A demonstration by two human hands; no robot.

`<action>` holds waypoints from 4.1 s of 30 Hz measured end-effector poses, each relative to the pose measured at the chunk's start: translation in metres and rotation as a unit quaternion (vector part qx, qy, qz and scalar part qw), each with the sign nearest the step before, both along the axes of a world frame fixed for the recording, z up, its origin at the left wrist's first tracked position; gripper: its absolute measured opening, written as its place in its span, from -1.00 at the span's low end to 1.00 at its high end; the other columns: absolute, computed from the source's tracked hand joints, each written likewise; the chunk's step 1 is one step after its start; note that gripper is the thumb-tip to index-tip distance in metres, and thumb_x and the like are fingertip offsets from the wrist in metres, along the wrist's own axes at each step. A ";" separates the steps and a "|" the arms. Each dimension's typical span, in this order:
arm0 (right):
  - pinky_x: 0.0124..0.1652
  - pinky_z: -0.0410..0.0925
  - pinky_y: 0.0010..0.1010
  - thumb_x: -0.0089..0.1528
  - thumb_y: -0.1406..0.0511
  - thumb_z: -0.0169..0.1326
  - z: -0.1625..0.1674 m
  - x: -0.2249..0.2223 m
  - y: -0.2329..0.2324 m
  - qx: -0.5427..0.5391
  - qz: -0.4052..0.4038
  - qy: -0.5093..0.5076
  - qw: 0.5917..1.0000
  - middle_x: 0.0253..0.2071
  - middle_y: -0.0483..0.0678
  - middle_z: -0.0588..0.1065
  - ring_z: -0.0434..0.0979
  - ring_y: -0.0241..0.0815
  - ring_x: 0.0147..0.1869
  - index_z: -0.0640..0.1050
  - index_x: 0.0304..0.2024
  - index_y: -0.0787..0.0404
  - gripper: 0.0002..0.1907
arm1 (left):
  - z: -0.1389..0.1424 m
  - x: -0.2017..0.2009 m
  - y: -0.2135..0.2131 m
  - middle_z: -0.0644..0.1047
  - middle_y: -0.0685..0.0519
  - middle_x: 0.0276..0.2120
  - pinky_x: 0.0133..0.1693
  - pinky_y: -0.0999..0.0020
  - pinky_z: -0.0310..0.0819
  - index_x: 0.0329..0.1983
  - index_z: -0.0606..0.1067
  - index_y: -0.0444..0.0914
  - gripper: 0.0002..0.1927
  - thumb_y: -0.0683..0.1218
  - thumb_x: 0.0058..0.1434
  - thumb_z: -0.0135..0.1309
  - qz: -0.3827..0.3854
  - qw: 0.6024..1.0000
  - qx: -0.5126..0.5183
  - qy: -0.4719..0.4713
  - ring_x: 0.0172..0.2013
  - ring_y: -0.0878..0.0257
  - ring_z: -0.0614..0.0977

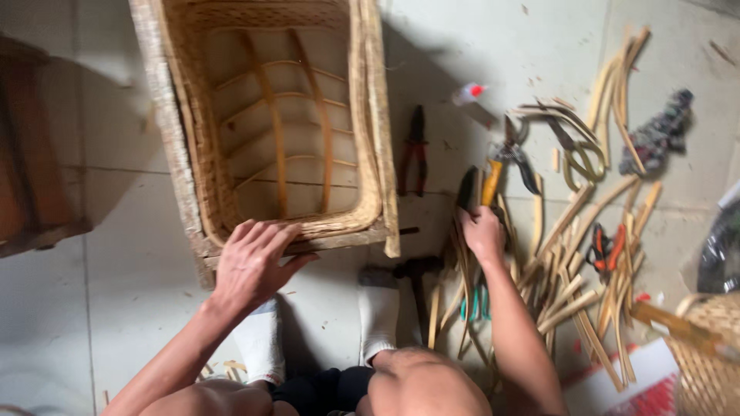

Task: The person sits on the floor repairing a woven bamboo basket held in a wooden frame. They squeeze glue along the basket rim, trim and shape bamboo strips with a knife and pliers, tuck and press strips into the rim, and tap the rim with a hammer to seat the pieces.

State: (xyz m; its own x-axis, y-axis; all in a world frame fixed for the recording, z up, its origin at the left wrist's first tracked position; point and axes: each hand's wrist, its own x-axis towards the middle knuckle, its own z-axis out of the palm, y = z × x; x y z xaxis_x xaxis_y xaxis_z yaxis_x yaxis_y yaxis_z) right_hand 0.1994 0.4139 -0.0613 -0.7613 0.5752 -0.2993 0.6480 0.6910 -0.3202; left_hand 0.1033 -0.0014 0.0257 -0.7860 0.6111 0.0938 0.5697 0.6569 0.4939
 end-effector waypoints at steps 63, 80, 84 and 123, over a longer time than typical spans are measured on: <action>-0.58 0.42 -0.25 0.33 0.14 0.02 0.180 -0.043 -0.140 0.167 0.512 -0.091 0.838 -0.41 0.09 0.48 0.54 -0.02 -0.58 0.33 0.31 0.38 -0.40 | -0.038 0.008 0.061 0.48 0.09 -0.20 -0.15 0.37 0.35 0.30 0.36 -0.36 -0.40 -0.06 0.18 -0.03 -0.080 0.989 0.032 0.123 -0.16 0.25 0.50; -0.08 0.45 -0.20 0.28 0.13 0.04 0.213 -0.114 -0.245 -0.201 0.470 -0.205 0.835 -0.11 0.15 0.60 0.63 0.14 -0.06 0.36 0.37 0.02 -0.41 | -0.044 0.020 -0.091 0.35 -0.10 0.42 0.34 0.28 0.22 0.50 0.21 -0.23 -0.42 -0.03 0.43 -0.10 0.352 0.751 0.438 -0.346 0.34 0.09 0.40; -0.09 0.44 -0.17 0.28 0.14 0.05 0.201 -0.117 -0.280 -0.219 0.474 -0.206 0.828 -0.09 0.19 0.59 0.61 0.20 -0.04 0.39 0.33 0.08 -0.44 | -0.058 0.020 -0.078 0.16 -0.13 0.53 0.43 0.25 0.00 0.54 0.13 -0.26 -0.38 0.00 0.48 -0.12 0.307 0.772 0.456 -0.319 0.52 0.09 0.15; -0.34 0.41 -0.30 0.25 0.30 0.02 0.220 -0.257 -0.319 0.328 0.738 -0.045 0.588 -0.33 -0.05 0.48 0.54 -0.14 -0.29 0.49 0.24 0.00 -0.53 | -0.033 -0.008 -0.066 0.11 -0.39 0.44 0.34 -0.02 0.17 0.47 0.26 -0.11 -0.42 0.01 0.40 0.04 0.284 0.930 0.215 -0.087 0.41 -0.26 0.23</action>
